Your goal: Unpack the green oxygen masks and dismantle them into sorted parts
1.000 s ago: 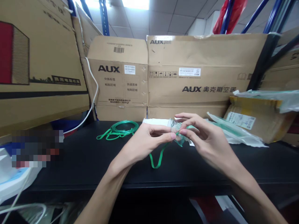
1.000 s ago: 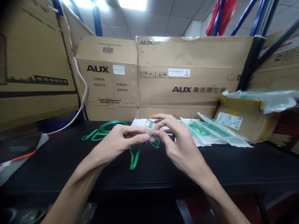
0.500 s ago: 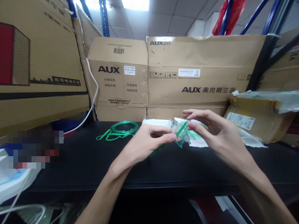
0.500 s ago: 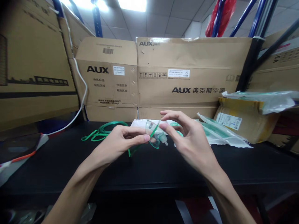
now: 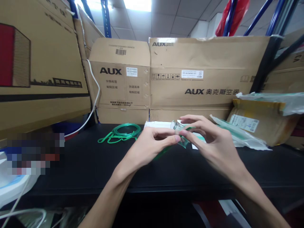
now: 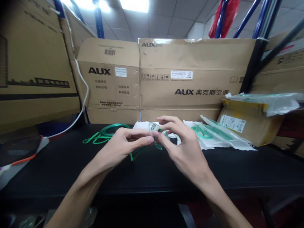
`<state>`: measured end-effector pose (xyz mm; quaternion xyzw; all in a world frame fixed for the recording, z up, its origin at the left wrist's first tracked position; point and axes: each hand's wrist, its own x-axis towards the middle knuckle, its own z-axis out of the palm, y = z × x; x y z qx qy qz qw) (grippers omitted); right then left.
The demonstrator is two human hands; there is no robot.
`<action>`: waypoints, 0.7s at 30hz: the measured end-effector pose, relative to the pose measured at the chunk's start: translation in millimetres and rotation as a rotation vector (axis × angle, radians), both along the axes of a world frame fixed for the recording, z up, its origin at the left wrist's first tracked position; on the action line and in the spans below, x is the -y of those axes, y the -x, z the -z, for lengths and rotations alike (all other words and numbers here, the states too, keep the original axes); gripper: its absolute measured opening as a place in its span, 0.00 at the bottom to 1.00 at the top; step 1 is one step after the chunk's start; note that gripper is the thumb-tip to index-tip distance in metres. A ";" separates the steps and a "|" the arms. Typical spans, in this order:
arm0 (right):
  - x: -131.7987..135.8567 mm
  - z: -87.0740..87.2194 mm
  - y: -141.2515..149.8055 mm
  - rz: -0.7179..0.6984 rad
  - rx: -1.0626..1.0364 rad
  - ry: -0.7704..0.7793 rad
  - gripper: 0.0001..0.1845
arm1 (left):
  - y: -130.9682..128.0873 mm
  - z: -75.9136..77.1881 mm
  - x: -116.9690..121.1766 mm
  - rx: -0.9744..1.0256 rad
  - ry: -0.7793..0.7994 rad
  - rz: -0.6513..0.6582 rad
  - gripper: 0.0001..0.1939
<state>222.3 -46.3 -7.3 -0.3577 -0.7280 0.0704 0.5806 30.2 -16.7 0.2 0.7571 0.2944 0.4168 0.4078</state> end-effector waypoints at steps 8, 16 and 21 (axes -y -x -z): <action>4.2 -10.5 -8.3 0.033 -0.192 -0.008 0.05 | -0.1 -0.5 0.6 -0.041 0.020 -0.038 0.12; 3.5 -10.1 -14.9 0.077 -0.322 -0.063 0.07 | -0.2 0.2 0.9 -0.062 0.040 -0.043 0.13; 0.7 -9.1 -15.1 0.102 -0.439 -0.128 0.08 | -1.1 -0.2 1.4 -0.065 0.028 -0.038 0.14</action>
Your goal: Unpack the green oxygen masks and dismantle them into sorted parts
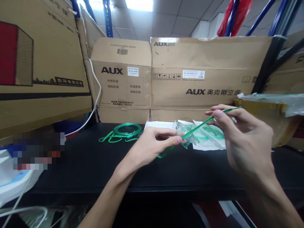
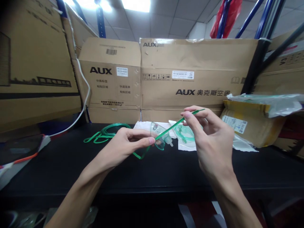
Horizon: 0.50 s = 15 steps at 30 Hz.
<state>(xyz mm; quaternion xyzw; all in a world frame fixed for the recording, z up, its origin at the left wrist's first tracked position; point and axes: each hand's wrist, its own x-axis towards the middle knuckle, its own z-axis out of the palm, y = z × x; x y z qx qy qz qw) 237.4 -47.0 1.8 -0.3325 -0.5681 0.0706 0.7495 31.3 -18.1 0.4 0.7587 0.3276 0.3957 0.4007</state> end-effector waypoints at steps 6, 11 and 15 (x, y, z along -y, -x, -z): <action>4.9 -4.2 -4.0 -0.089 0.267 0.132 0.03 | 4.0 -2.7 0.2 -0.024 -0.050 -0.021 0.13; 1.3 0.2 -1.1 -0.293 0.408 0.313 0.27 | 15.9 -6.8 -2.2 -0.026 -0.107 -0.008 0.15; -4.3 6.8 11.1 -0.374 0.405 0.439 0.26 | 22.0 -7.6 -2.6 -0.077 -0.130 0.012 0.17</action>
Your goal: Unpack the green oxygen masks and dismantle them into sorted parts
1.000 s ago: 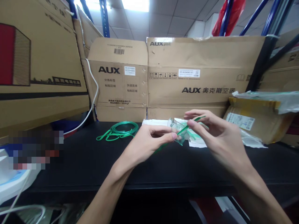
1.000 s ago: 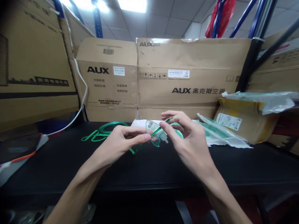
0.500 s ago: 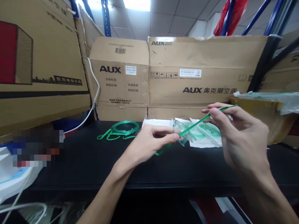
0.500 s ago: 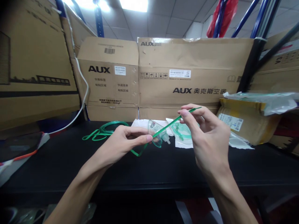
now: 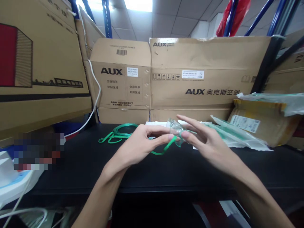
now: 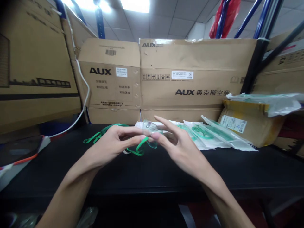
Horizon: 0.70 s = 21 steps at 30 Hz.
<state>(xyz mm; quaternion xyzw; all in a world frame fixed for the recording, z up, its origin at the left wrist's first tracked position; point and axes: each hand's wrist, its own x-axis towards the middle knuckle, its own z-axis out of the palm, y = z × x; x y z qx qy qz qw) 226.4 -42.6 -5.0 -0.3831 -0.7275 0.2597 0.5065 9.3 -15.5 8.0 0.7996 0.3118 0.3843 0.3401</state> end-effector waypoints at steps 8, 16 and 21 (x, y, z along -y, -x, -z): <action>-4.5 -2.0 -4.4 0.131 -0.039 -0.014 0.21 | 57.2 -8.7 -19.5 -0.271 -0.242 -0.471 0.19; -6.4 -3.9 -15.3 0.206 -0.065 -0.030 0.28 | 105.9 26.4 -58.0 -0.773 -0.069 -0.650 0.14; -3.5 -5.5 -10.7 0.160 -0.057 -0.022 0.24 | 104.0 45.3 -67.6 -0.803 -0.009 -0.583 0.17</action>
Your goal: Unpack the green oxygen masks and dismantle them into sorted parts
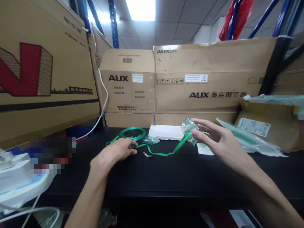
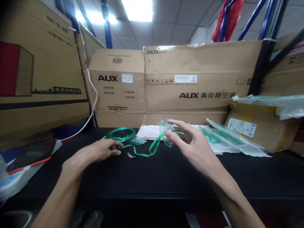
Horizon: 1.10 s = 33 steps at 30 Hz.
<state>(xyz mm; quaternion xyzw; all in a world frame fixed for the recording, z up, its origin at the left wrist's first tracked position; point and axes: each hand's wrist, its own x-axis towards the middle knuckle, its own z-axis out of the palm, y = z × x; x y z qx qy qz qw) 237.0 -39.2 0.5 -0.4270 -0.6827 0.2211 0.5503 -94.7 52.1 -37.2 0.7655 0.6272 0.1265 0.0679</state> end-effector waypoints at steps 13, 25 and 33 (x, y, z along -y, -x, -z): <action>1.3 0.5 1.3 -0.032 0.036 -0.024 0.22 | -11.6 -17.2 15.5 0.053 -0.135 -0.013 0.13; -1.8 5.7 10.2 -0.225 -0.136 0.133 0.19 | -84.0 -50.7 66.2 0.561 -0.526 0.205 0.14; -6.8 12.8 9.7 -0.391 -0.300 0.248 0.16 | -102.3 -43.1 66.7 0.580 -0.586 0.386 0.05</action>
